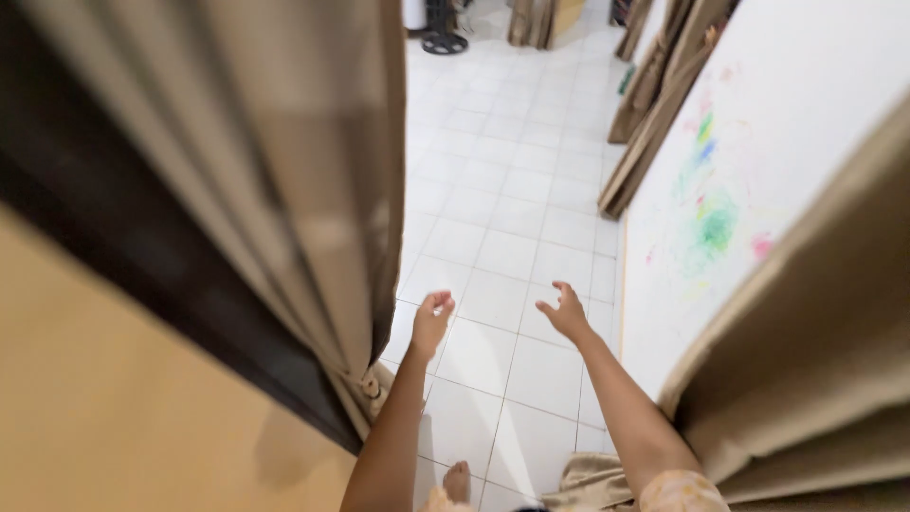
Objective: The person carries a broom, a vacuum cleaner, a mop bucket with a mop, and a cleaning detergent packet one at a time from the room into a storage closet area.
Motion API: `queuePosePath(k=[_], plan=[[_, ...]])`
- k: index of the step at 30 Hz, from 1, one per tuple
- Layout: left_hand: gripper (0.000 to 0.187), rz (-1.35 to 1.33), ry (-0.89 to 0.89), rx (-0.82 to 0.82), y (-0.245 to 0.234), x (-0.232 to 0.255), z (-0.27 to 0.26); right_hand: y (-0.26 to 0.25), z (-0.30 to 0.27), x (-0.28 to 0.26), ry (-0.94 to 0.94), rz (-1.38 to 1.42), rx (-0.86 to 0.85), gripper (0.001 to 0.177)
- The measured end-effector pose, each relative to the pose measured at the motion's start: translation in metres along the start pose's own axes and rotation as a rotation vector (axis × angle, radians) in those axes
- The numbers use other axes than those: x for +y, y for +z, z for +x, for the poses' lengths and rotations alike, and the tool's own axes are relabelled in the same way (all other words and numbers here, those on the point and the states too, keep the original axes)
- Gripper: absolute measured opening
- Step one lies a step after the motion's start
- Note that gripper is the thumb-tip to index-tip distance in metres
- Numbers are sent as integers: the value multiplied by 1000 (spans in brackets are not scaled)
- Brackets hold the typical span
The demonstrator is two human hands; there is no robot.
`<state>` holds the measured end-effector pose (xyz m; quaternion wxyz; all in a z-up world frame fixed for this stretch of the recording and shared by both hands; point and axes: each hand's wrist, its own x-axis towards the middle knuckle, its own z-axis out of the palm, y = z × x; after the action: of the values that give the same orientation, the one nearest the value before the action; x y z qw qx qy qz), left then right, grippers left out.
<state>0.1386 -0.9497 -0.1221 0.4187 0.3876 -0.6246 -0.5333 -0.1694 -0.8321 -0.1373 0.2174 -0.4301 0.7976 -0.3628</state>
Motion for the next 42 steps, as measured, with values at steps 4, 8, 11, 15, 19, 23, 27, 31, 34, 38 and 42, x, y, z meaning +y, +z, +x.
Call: queuePosePath(k=[4, 8, 11, 15, 19, 23, 27, 31, 34, 38, 42], plan=[[37, -28, -177, -60, 7, 13, 109, -6, 77, 2, 61, 13, 66, 76], [38, -3, -228, -105, 24, 20, 196, -18, 137, 17, 211, 100, 72, 72], [40, -57, -245, -126, 49, 19, 271, -31, 192, 33, 241, 63, 130, 72], [41, -78, -297, -131, 82, 12, 354, -52, 279, 52, 295, 71, 147, 71], [42, -89, -280, -121, 120, 6, 447, -67, 375, 63, 267, 26, 178, 71], [43, -69, -331, -81, 159, 2, 537, -96, 489, 55, 314, 44, 138, 69], [44, -82, -351, -75, 193, -4, 618, -114, 590, 54, 319, 105, 143, 69], [45, -98, -354, -68, 229, -17, 702, -120, 679, 68, 323, 97, 121, 69], [43, -108, -373, -72, 264, -30, 772, -129, 750, 81, 327, 87, 125, 69], [41, -101, -357, -116, 324, -49, 881, -150, 848, 104, 326, 125, 133, 69], [40, -69, -359, -201, 391, -44, 997, -183, 948, 108, 308, 65, 198, 68]])
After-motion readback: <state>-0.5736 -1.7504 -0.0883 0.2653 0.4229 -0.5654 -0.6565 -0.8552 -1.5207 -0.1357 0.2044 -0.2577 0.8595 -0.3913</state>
